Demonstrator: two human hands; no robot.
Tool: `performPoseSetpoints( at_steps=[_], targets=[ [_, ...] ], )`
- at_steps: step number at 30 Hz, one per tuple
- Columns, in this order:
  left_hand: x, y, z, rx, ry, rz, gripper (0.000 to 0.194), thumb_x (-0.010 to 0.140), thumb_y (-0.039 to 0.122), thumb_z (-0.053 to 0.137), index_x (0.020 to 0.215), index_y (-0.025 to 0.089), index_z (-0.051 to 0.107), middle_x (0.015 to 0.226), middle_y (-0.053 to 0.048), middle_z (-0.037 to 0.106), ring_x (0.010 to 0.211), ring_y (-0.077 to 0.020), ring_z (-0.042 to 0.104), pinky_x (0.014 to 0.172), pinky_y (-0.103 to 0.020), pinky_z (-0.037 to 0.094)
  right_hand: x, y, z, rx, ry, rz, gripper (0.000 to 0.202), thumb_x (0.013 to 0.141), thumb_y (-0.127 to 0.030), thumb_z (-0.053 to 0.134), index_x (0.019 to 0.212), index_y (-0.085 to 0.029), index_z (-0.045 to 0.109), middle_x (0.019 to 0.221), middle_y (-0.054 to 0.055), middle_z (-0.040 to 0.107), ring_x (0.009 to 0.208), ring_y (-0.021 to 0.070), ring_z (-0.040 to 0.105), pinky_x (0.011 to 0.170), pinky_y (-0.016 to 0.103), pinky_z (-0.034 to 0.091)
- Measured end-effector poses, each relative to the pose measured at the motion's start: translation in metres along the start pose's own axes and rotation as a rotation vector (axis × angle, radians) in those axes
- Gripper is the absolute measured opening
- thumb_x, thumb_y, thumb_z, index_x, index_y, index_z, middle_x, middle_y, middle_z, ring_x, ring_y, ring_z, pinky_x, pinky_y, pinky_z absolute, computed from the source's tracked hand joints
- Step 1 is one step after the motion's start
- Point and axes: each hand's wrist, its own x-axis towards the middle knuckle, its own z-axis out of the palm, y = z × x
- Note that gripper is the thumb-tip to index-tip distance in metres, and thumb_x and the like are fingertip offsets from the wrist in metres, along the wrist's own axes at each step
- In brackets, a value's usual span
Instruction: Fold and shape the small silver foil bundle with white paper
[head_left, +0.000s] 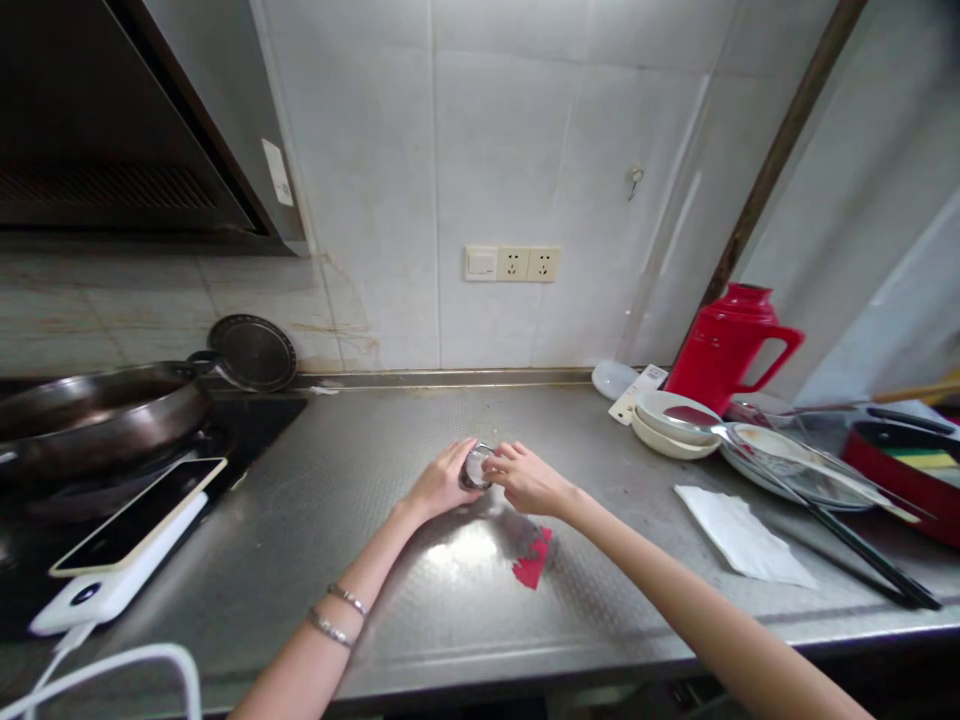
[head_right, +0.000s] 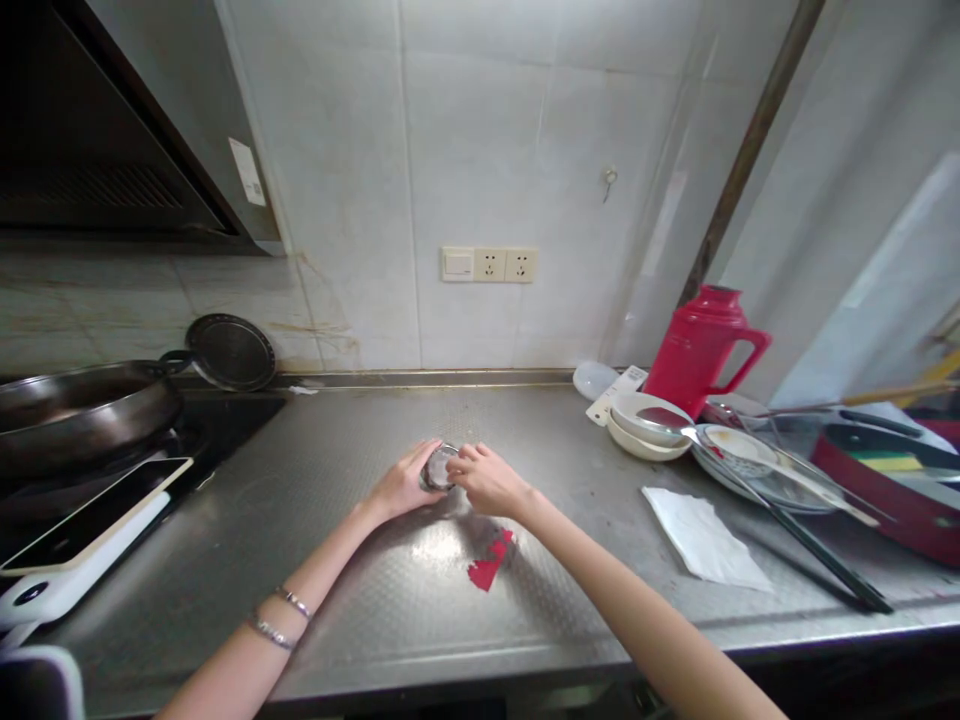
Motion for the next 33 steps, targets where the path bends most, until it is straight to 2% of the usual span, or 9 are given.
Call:
performPoseSetpoints(
  at_steps=[4, 9, 17, 23, 26, 28, 30, 31, 33],
  targets=[
    [-0.001, 0.000, 0.001, 0.040, -0.005, 0.101, 0.078, 0.069, 0.032, 0.073, 0.137, 0.017, 0.037, 0.136, -0.015, 0.052, 0.127, -0.0294, 0.048, 0.107, -0.046, 0.041, -0.004, 0.004, 0.001, -0.054, -0.005, -0.080, 0.023, 0.085, -0.014, 0.051, 0.104, -0.018, 0.065, 0.122, 0.006, 0.061, 0.102, 0.0233, 0.047, 0.075, 0.034, 0.035],
    [-0.001, -0.004, -0.001, 0.080, 0.100, 0.151, 0.078, 0.072, 0.037, 0.071, 0.138, 0.014, 0.036, 0.134, -0.017, 0.053, 0.125, -0.0302, 0.050, 0.107, -0.047, 0.042, -0.008, 0.004, -0.006, -0.130, 0.039, 0.010, 0.036, 0.087, -0.011, 0.048, 0.121, -0.019, 0.056, 0.132, 0.007, 0.056, 0.102, 0.0227, 0.047, 0.075, 0.035, 0.034],
    [0.001, 0.006, -0.009, -0.059, 0.142, -0.075, 0.076, 0.069, 0.044, 0.072, 0.135, 0.020, 0.042, 0.135, -0.012, 0.053, 0.127, -0.0289, 0.048, 0.111, -0.042, 0.037, -0.003, -0.018, 0.001, 0.027, 0.107, 0.236, 0.024, 0.093, -0.017, 0.046, 0.113, -0.022, 0.059, 0.112, 0.006, 0.063, 0.095, 0.0182, 0.054, 0.077, 0.030, 0.038],
    [0.002, 0.012, -0.016, -0.222, 0.149, -0.112, 0.076, 0.064, 0.043, 0.075, 0.131, 0.020, 0.046, 0.134, -0.012, 0.053, 0.124, -0.0286, 0.050, 0.108, -0.041, 0.039, -0.002, -0.007, -0.001, 0.078, 0.099, 0.155, 0.021, 0.097, -0.026, 0.043, 0.108, -0.026, 0.061, 0.104, 0.002, 0.063, 0.090, 0.0151, 0.055, 0.069, 0.024, 0.039],
    [0.004, 0.012, -0.021, -0.350, 0.201, -0.120, 0.060, 0.073, 0.043, 0.066, 0.125, 0.019, 0.051, 0.129, -0.012, 0.057, 0.121, -0.0265, 0.052, 0.106, -0.040, 0.038, -0.005, 0.003, -0.010, -0.011, 0.059, 0.104, 0.024, 0.098, -0.024, 0.039, 0.108, -0.027, 0.061, 0.108, 0.002, 0.063, 0.094, 0.0162, 0.052, 0.065, 0.024, 0.038],
    [0.008, 0.011, -0.023, -0.499, 0.307, -0.245, 0.046, 0.082, 0.046, 0.053, 0.119, 0.018, 0.055, 0.123, -0.011, 0.061, 0.117, -0.0246, 0.055, 0.101, -0.038, 0.042, -0.005, 0.007, -0.016, -0.065, 0.018, 0.033, 0.025, 0.098, -0.023, 0.037, 0.107, -0.026, 0.061, 0.110, 0.002, 0.063, 0.099, 0.0171, 0.050, 0.063, 0.024, 0.037],
    [0.013, 0.009, -0.022, -0.690, 0.363, -0.495, 0.045, 0.085, 0.051, 0.045, 0.110, 0.017, 0.058, 0.114, -0.012, 0.065, 0.106, -0.0238, 0.061, 0.086, -0.035, 0.050, -0.004, 0.008, -0.020, -0.105, -0.019, -0.064, 0.025, 0.099, -0.025, 0.037, 0.105, -0.024, 0.061, 0.108, 0.003, 0.063, 0.099, 0.0172, 0.049, 0.064, 0.025, 0.037],
    [0.015, 0.009, -0.021, -0.802, 0.318, -0.646, 0.047, 0.084, 0.055, 0.044, 0.105, 0.016, 0.059, 0.106, -0.012, 0.067, 0.096, -0.0233, 0.064, 0.076, -0.033, 0.052, -0.003, 0.007, -0.021, -0.124, -0.031, -0.114, 0.025, 0.099, -0.026, 0.037, 0.103, -0.023, 0.062, 0.107, 0.003, 0.064, 0.097, 0.0171, 0.049, 0.064, 0.025, 0.037],
    [0.018, 0.008, -0.019, -1.051, 0.080, -0.902, 0.052, 0.080, 0.061, 0.046, 0.097, 0.014, 0.061, 0.089, -0.011, 0.069, 0.072, -0.0206, 0.066, 0.058, -0.030, 0.050, 0.002, 0.003, -0.022, -0.158, -0.032, -0.202, 0.024, 0.098, -0.025, 0.038, 0.099, -0.021, 0.062, 0.103, 0.003, 0.064, 0.095, 0.0171, 0.049, 0.066, 0.026, 0.036]
  ],
)
